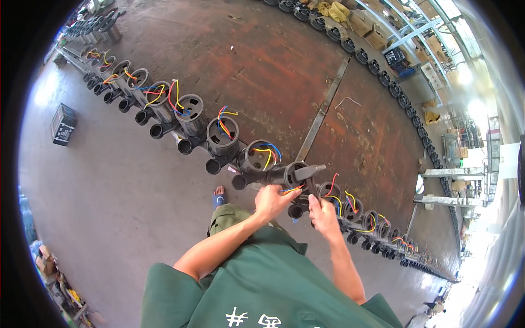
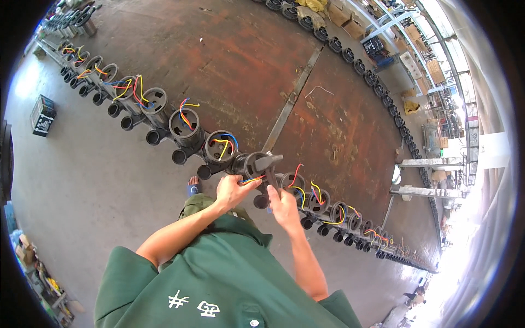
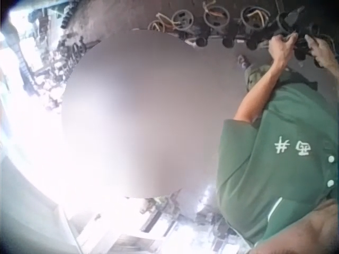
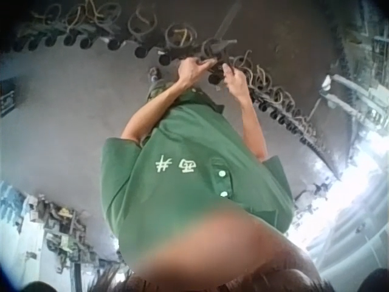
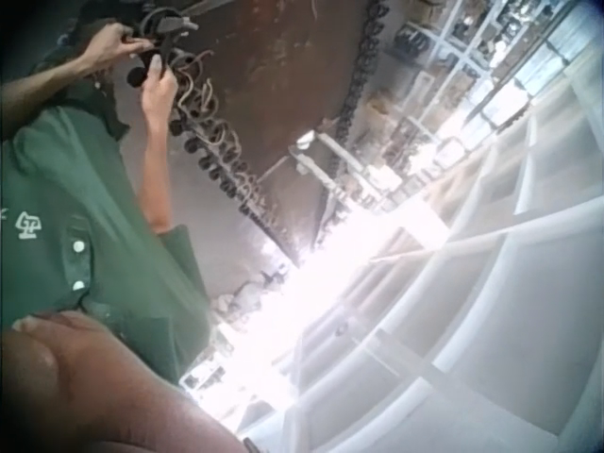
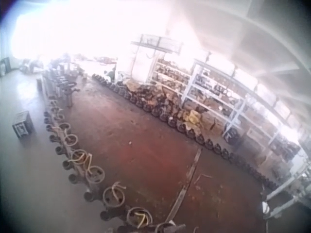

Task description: The person assembles components on a conveyor line using a hammer and pliers to secure parts and wires into cylindrical housings.

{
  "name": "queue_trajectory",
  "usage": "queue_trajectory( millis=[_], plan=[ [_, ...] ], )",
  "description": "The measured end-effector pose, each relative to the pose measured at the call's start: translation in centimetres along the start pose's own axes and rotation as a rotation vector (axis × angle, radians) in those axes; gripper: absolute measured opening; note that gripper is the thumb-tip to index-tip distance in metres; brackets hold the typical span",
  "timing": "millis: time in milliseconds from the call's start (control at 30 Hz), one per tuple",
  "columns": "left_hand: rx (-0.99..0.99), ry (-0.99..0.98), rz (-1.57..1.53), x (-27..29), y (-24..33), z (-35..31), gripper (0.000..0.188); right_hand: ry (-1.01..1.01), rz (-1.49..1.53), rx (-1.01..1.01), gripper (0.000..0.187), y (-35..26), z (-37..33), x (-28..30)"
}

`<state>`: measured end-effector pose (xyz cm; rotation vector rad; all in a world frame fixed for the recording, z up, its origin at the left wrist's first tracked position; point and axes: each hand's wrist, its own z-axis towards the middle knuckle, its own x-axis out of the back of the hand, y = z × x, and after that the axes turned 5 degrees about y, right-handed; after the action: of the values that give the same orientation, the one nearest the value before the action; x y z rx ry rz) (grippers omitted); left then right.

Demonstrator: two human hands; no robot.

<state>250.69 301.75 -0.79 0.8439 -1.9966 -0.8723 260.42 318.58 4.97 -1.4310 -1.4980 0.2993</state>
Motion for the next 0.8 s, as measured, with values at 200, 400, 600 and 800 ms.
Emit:
queue_trajectory(
  millis=[200, 400, 600, 800],
  plan=[
    [-0.006, -0.048, 0.040, 0.5, 0.1, 0.3, 0.070, 0.044, 0.247, -0.007, 0.039, -4.9, -3.6, 1.8],
    [-0.026, -0.062, -0.023, 0.0, -0.8, 0.8, 0.072, 0.158, -0.151, -0.006, 0.050, 1.1, -0.5, -0.8],
    [0.040, -0.068, -0.059, 0.4, -1.0, 0.6, 0.069, 0.026, 0.262, -0.121, 0.042, -5.3, -3.4, 1.1],
    [0.126, -0.125, -0.129, 0.5, -0.7, 1.0, 0.068, 0.202, -0.267, 0.227, 0.049, 2.2, -0.5, -1.8]
  ],
)
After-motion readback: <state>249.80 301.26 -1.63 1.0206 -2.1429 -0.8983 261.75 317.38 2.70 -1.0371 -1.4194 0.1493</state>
